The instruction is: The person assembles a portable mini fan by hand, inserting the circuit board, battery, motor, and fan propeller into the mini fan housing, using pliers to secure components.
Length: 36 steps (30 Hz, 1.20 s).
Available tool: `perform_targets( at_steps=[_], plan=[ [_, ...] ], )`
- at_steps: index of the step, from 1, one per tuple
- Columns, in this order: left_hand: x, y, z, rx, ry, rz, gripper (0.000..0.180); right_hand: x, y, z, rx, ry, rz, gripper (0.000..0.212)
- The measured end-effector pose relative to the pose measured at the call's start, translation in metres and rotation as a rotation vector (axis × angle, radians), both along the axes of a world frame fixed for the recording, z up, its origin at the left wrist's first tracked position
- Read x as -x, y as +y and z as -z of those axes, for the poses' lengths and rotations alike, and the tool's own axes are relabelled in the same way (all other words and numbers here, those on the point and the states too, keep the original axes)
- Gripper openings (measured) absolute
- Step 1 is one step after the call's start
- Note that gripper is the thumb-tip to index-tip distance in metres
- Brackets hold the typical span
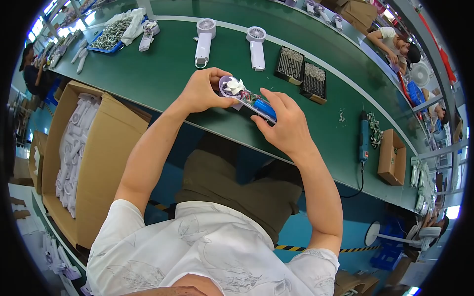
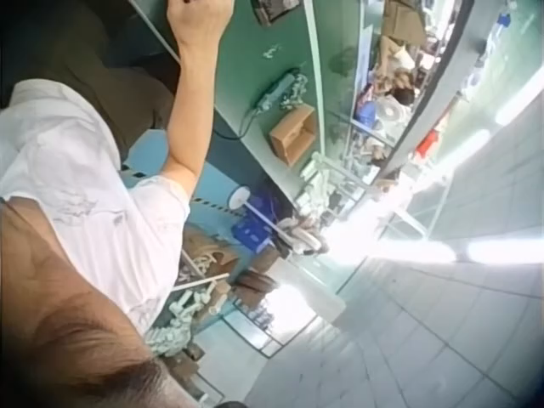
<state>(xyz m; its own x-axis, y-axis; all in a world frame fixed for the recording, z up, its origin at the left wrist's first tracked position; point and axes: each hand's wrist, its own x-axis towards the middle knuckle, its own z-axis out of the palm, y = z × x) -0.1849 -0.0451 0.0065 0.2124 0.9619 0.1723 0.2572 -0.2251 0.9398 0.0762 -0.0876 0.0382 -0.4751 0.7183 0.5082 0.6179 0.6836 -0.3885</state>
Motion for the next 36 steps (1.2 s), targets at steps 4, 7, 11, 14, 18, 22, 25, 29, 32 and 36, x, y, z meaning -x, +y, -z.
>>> perform_targets(
  at_steps=[4, 7, 11, 14, 18, 22, 25, 29, 32, 36],
  plan=[
    [0.004, 0.001, -0.004, 0.054, -0.040, 0.002, 0.067, 0.000, -0.003, -0.006, -0.063, 0.091, 0.039, 0.073],
    [0.007, 0.001, -0.002, 0.101, -0.132, -0.014, 0.068, -0.004, -0.001, -0.010, -0.214, 0.205, 0.011, 0.077],
    [0.004, 0.003, -0.008, 0.219, -0.340, -0.015, 0.066, -0.015, -0.005, 0.011, -0.318, 0.637, 0.041, 0.064],
    [-0.001, 0.003, -0.016, 0.281, -0.452, -0.006, 0.062, -0.015, -0.009, 0.033, -0.195, 0.751, 0.121, 0.056],
    [-0.011, -0.007, -0.032, 0.365, -0.470, 0.047, 0.061, 0.010, -0.018, 0.044, -0.005, 0.628, 0.162, 0.059],
    [-0.023, -0.012, -0.036, 0.371, -0.509, 0.098, 0.058, 0.030, -0.021, 0.034, -0.028, 0.608, 0.188, 0.061],
    [-0.029, -0.019, -0.039, 0.369, -0.504, 0.100, 0.056, 0.037, -0.022, 0.031, 0.026, 0.565, 0.173, 0.053],
    [-0.032, -0.019, -0.036, 0.351, -0.521, 0.148, 0.056, 0.041, -0.023, 0.026, 0.081, 0.612, 0.138, 0.049],
    [-0.035, -0.026, -0.038, 0.318, -0.544, 0.143, 0.061, 0.042, -0.025, 0.026, 0.064, 0.635, 0.107, 0.045],
    [-0.034, -0.028, -0.031, 0.338, -0.541, 0.150, 0.060, 0.044, -0.025, 0.029, 0.086, 0.660, 0.087, 0.044]
  ],
)
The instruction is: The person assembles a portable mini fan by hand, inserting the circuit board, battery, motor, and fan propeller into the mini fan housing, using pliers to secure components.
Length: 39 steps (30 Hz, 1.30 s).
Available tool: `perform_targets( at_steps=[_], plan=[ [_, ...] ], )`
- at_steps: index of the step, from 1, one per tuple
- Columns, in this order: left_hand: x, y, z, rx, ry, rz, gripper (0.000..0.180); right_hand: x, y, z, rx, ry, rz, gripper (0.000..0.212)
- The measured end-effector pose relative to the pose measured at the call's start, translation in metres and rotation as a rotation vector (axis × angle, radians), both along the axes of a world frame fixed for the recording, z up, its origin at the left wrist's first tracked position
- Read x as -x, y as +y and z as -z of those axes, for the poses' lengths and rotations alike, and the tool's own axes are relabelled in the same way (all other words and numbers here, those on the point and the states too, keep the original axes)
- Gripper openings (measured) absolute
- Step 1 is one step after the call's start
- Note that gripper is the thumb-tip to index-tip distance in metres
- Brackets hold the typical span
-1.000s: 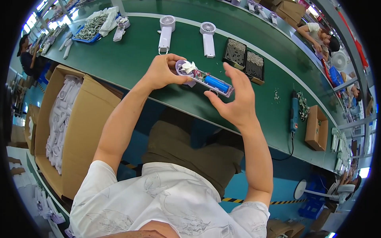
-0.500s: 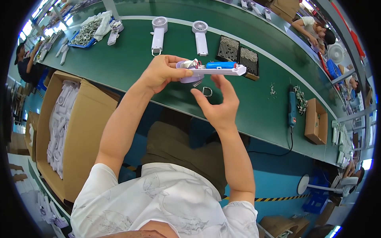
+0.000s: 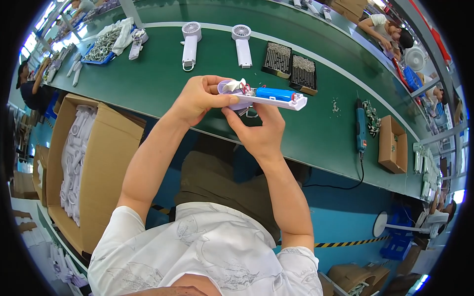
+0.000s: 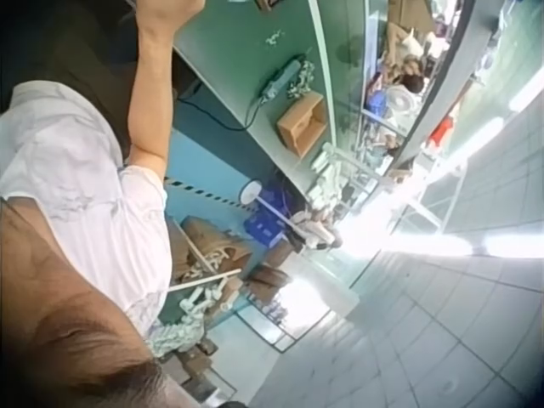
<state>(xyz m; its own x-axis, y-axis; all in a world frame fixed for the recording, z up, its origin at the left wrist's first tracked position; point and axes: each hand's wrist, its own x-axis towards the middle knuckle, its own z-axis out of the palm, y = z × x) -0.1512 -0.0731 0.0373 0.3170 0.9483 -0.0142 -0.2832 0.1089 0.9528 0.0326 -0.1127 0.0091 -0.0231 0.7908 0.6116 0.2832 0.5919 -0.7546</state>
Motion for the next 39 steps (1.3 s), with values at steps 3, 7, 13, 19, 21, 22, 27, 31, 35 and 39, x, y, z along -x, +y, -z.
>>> perform_targets(
  at_steps=[3, 7, 13, 19, 21, 22, 27, 31, 35, 39],
  plan=[
    [0.003, -0.002, 0.003, 0.028, -0.021, -0.001, 0.060, 0.003, 0.001, 0.004, 0.005, 0.012, -0.012, 0.044],
    [0.004, -0.009, -0.004, 0.043, -0.005, -0.021, 0.059, 0.004, 0.003, 0.007, -0.006, -0.014, -0.017, 0.044],
    [0.005, -0.010, 0.003, -0.006, -0.008, -0.053, 0.060, 0.004, 0.003, 0.009, -0.013, -0.045, -0.016, 0.042],
    [0.004, -0.014, 0.005, -0.087, 0.021, -0.089, 0.065, 0.002, 0.004, 0.014, 0.038, -0.095, -0.020, 0.038],
    [0.003, -0.015, 0.007, -0.122, 0.036, -0.095, 0.065, 0.003, 0.002, 0.012, 0.019, -0.106, -0.009, 0.038],
    [0.004, -0.015, 0.007, -0.140, 0.017, -0.093, 0.068, 0.003, 0.002, 0.012, 0.022, -0.091, -0.024, 0.039],
    [0.003, -0.017, 0.010, -0.170, -0.016, -0.099, 0.074, 0.004, 0.002, 0.015, 0.012, -0.079, -0.012, 0.040],
    [0.004, -0.017, 0.016, -0.184, -0.056, -0.097, 0.075, 0.005, 0.001, 0.014, 0.020, -0.076, -0.026, 0.040],
    [0.001, -0.016, 0.017, -0.188, -0.058, -0.097, 0.075, 0.004, 0.002, 0.015, 0.040, -0.065, -0.031, 0.041],
    [0.001, -0.015, 0.018, -0.189, -0.068, -0.100, 0.075, 0.004, 0.003, 0.014, 0.032, -0.071, -0.024, 0.040]
  ],
)
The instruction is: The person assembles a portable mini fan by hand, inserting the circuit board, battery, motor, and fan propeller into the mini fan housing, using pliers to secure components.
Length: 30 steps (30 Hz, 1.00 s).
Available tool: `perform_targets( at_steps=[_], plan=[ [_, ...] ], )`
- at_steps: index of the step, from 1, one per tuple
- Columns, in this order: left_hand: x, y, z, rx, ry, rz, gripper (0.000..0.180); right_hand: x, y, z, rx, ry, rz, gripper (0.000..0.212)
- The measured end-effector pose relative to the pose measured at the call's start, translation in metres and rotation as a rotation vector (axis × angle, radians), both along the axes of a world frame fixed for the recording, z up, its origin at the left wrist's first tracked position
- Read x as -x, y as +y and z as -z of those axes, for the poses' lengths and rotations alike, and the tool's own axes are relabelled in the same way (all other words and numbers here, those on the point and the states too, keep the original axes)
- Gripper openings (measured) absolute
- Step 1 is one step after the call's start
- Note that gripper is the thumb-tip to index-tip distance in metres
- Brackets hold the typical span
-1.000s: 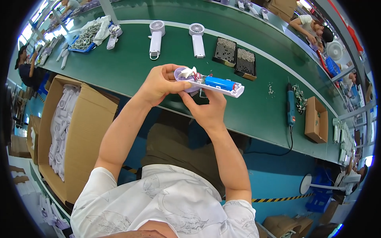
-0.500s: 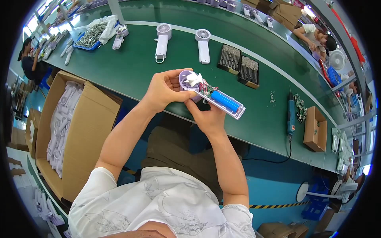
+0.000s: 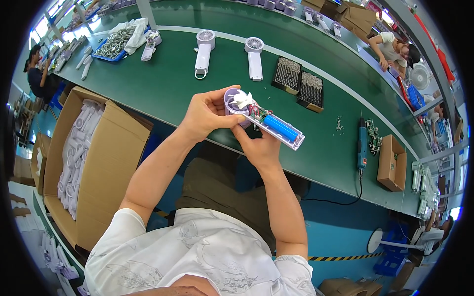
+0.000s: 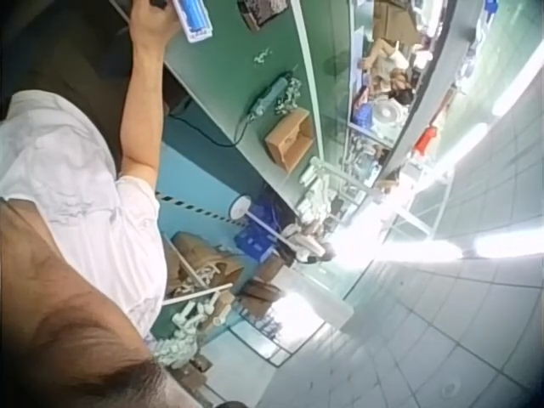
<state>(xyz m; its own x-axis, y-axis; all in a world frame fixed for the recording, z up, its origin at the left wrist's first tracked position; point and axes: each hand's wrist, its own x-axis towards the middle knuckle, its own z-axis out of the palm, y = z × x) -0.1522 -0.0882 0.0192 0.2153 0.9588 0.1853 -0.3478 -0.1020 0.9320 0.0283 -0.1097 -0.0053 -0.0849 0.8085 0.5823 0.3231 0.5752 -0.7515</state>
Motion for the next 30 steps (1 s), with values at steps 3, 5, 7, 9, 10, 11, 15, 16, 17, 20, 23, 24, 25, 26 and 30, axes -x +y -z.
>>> perform_targets(
  at_steps=[3, 5, 7, 9, 10, 11, 15, 16, 17, 20, 23, 24, 25, 26, 30],
  plan=[
    [0.001, -0.001, -0.002, -0.008, 0.002, -0.005, 0.072, 0.001, 0.001, 0.001, 0.006, 0.005, -0.009, 0.039],
    [0.001, -0.001, -0.004, 0.021, 0.041, -0.015, 0.068, 0.001, 0.002, 0.001, 0.012, 0.015, -0.019, 0.039],
    [0.000, -0.003, -0.006, 0.022, 0.030, -0.032, 0.060, 0.002, 0.002, 0.000, 0.018, 0.003, -0.027, 0.038],
    [0.001, -0.003, -0.006, 0.022, 0.019, -0.053, 0.053, 0.003, 0.004, 0.002, 0.022, 0.013, -0.044, 0.038],
    [0.003, -0.003, -0.004, 0.025, 0.030, -0.044, 0.051, 0.003, 0.005, 0.004, 0.027, 0.021, -0.059, 0.037],
    [0.004, -0.002, -0.002, 0.029, 0.041, -0.036, 0.049, 0.003, 0.006, 0.005, 0.024, 0.022, -0.063, 0.037],
    [0.007, -0.003, 0.004, 0.036, 0.016, -0.071, 0.047, 0.001, 0.011, 0.007, 0.060, -0.048, -0.091, 0.042],
    [0.010, -0.003, 0.005, 0.050, 0.015, -0.081, 0.047, 0.001, 0.012, 0.004, 0.074, -0.063, -0.115, 0.047],
    [0.013, -0.003, 0.007, 0.066, 0.015, -0.090, 0.047, -0.001, 0.011, -0.002, 0.074, -0.062, -0.120, 0.047],
    [0.027, 0.000, 0.014, 0.047, 0.022, -0.169, 0.045, -0.014, 0.012, -0.016, -0.186, -0.341, -0.030, 0.050],
    [0.043, 0.002, 0.015, 0.015, 0.064, -0.243, 0.044, -0.037, 0.016, -0.019, -0.298, -0.503, 0.075, 0.045],
    [0.046, 0.003, 0.015, 0.016, 0.063, -0.247, 0.044, -0.043, 0.018, -0.019, -0.298, -0.504, 0.071, 0.045],
    [0.048, 0.004, 0.015, 0.005, 0.059, -0.265, 0.044, -0.049, 0.019, -0.018, -0.300, -0.543, 0.060, 0.040],
    [0.050, 0.005, 0.015, -0.006, 0.055, -0.283, 0.045, -0.052, 0.020, -0.017, -0.303, -0.581, 0.050, 0.034],
    [0.051, 0.008, 0.022, -0.011, 0.053, -0.273, 0.055, -0.062, 0.028, -0.004, -0.319, -0.623, 0.055, 0.025]
  ],
)
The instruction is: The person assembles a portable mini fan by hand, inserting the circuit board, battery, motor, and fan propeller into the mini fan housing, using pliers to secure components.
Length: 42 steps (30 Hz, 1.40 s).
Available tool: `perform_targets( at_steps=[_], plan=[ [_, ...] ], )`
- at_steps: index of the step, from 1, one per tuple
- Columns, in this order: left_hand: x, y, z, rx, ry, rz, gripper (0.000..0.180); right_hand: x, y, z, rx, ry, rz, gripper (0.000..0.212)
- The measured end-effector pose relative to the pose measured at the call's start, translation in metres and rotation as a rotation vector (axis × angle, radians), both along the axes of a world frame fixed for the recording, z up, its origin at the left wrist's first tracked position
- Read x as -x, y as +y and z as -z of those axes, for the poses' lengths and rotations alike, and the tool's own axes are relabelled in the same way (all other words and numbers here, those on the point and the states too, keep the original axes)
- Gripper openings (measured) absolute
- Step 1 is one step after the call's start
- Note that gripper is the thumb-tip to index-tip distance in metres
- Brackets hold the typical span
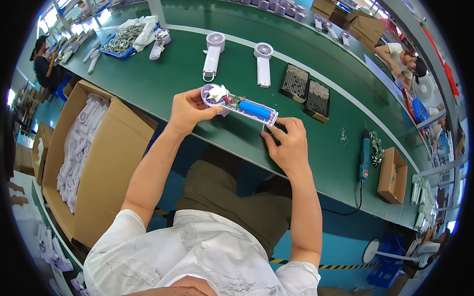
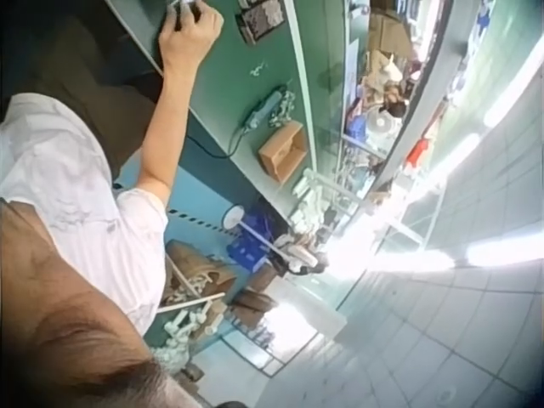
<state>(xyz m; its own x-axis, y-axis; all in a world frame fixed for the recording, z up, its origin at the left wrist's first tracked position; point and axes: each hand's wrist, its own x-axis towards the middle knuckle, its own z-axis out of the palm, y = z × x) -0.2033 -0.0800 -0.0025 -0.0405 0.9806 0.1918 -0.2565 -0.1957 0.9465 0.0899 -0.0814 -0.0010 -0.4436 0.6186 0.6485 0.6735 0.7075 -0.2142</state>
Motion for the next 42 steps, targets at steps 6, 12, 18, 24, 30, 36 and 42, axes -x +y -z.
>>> perform_targets(
  at_steps=[6, 12, 18, 24, 30, 36, 42],
  plan=[
    [-0.005, -0.003, 0.007, -0.109, 0.069, 0.007, 0.060, -0.013, 0.008, 0.000, -0.009, 0.013, 0.129, 0.023],
    [-0.006, -0.004, 0.016, -0.170, 0.099, 0.011, 0.067, -0.007, -0.008, -0.008, 0.538, 0.746, 0.064, 0.025],
    [-0.007, -0.008, 0.016, -0.231, 0.189, -0.008, 0.069, 0.007, -0.021, -0.034, 1.212, 1.101, -0.080, 0.045],
    [-0.010, -0.011, 0.015, -0.276, 0.237, 0.012, 0.071, 0.021, -0.023, -0.036, 1.329, 1.005, -0.085, 0.049],
    [-0.008, -0.012, 0.016, -0.283, 0.288, 0.003, 0.073, 0.027, -0.020, -0.031, 1.327, 0.940, -0.091, 0.044],
    [-0.010, -0.011, 0.017, -0.315, 0.302, -0.008, 0.072, 0.026, -0.018, -0.027, 1.306, 0.938, -0.069, 0.040],
    [-0.010, -0.013, 0.017, -0.319, 0.295, -0.016, 0.071, 0.029, -0.020, -0.027, 1.287, 0.921, -0.044, 0.036]
  ],
)
